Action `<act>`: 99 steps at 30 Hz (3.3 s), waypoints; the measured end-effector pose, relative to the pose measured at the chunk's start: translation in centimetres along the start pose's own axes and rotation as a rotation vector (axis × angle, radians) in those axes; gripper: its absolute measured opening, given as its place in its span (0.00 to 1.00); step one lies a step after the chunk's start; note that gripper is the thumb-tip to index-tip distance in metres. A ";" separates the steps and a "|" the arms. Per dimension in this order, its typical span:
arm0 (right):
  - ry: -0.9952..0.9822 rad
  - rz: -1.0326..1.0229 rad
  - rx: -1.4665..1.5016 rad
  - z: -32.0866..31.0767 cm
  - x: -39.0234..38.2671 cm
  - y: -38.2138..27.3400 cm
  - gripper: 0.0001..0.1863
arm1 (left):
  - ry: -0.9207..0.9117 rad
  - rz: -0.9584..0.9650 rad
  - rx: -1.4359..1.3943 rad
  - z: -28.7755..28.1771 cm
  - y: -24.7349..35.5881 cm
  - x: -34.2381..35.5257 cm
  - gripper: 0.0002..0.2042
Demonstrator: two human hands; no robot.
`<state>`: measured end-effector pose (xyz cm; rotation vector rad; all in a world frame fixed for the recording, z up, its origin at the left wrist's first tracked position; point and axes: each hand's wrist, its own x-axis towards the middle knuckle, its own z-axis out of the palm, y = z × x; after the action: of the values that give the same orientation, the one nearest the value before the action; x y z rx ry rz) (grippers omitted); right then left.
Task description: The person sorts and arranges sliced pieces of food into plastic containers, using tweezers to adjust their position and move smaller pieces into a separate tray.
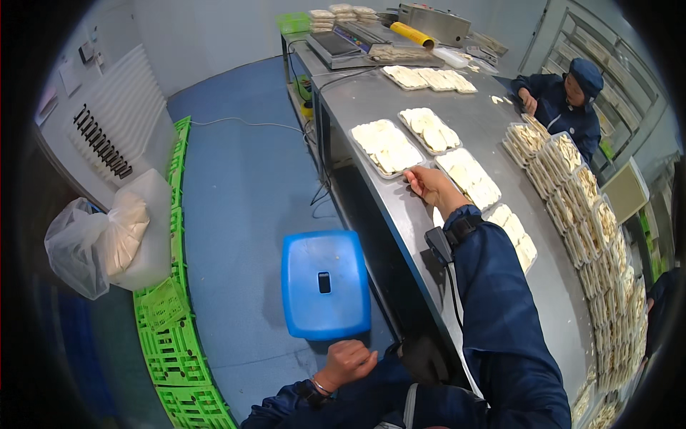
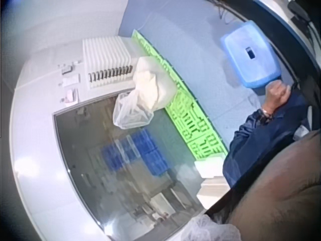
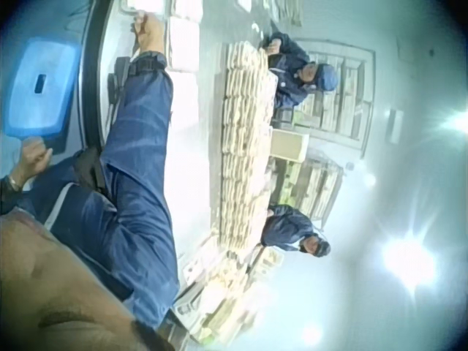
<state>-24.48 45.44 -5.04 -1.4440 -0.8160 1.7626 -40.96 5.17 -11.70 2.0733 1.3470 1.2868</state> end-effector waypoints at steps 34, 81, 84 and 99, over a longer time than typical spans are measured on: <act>0.345 -0.356 0.600 -29.6 -37.1 17.1 0.09 | -0.316 0.658 -0.543 11.3 7.9 9.2 0.17; 0.778 -0.500 0.112 -42.0 -67.6 28.5 0.08 | -0.285 -0.146 -0.827 27.8 37.2 13.1 0.17; 0.806 -0.533 0.148 -43.9 -69.4 29.5 0.07 | -0.323 -0.262 -0.837 31.6 36.6 9.8 0.07; 1.144 -0.609 0.088 -53.3 -75.5 25.2 0.08 | -0.672 -0.342 -0.942 34.1 37.3 4.6 0.25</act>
<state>34.35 -29.42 5.37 -1.5891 -0.4372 0.3567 8.09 -3.01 -1.57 1.3224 0.5645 0.7265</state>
